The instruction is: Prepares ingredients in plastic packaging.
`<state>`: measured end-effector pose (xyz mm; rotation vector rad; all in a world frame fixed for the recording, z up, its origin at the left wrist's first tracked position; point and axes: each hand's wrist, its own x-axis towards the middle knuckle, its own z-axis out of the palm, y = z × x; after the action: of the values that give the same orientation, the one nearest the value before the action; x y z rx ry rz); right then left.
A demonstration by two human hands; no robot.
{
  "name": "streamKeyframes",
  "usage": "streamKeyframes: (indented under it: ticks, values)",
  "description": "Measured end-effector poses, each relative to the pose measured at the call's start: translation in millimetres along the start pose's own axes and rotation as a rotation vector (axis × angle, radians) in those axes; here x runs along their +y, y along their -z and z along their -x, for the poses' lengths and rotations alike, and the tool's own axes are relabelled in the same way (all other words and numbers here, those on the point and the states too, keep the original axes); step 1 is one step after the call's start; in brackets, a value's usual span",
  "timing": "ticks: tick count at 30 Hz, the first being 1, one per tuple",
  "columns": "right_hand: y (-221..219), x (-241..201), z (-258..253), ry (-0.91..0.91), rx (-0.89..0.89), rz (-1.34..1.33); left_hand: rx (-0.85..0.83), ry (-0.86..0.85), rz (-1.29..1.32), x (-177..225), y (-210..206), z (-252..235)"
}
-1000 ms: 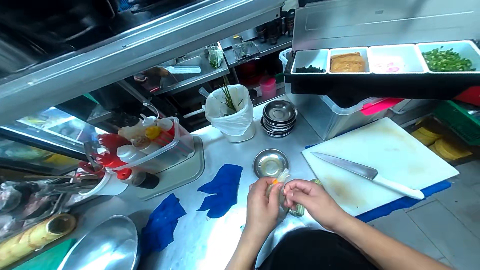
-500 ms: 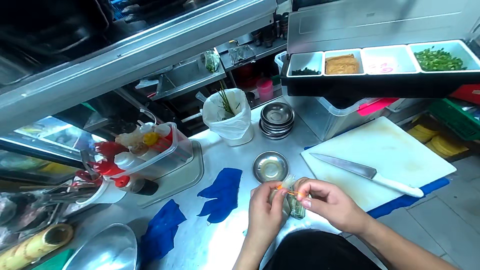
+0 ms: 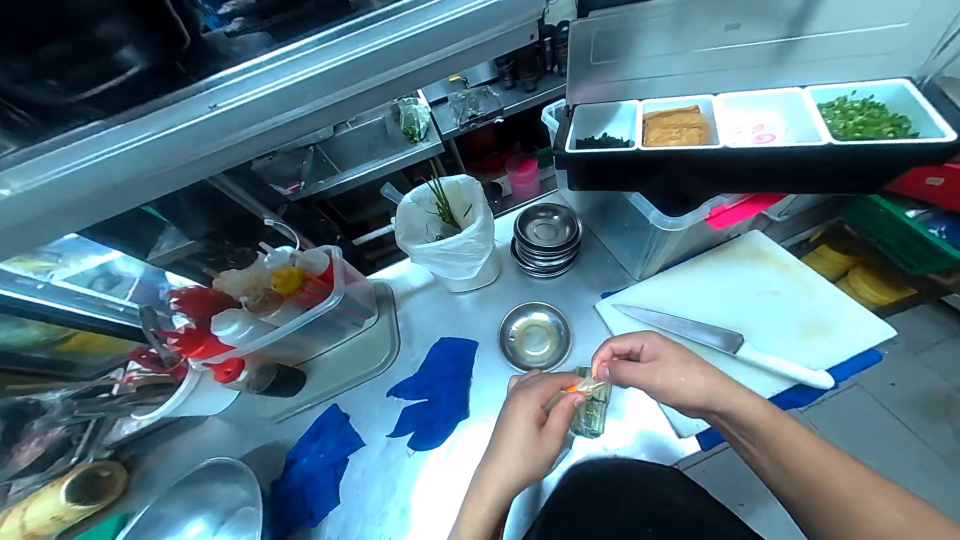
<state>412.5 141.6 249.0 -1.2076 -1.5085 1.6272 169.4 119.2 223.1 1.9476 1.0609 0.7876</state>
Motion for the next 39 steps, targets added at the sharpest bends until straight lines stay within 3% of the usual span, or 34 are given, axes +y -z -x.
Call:
streamKeyframes:
  ticks: [6,17,23,29,33,39]
  values:
    - [-6,14,-9,-0.05,0.054,0.12,-0.045,-0.055,-0.07,-2,1,1]
    - [0,5,-19,-0.109,-0.093,0.229,-0.141,-0.112,-0.289,4,8,-5]
    - [10,27,-34,-0.252,-0.396,-0.103,-0.023,-0.238,-0.319,-3,-9,3]
    - [-17,78,-30,-0.363,-0.604,-0.785,0.223,-0.21,-0.15,-6,-17,13]
    - [-37,76,-21,-0.391,-0.517,-0.929,0.182,-0.012,0.001,-3,-11,16]
    - [-37,72,-33,-0.258,-0.399,-0.872,0.007,-0.012,0.088,-2,-9,14]
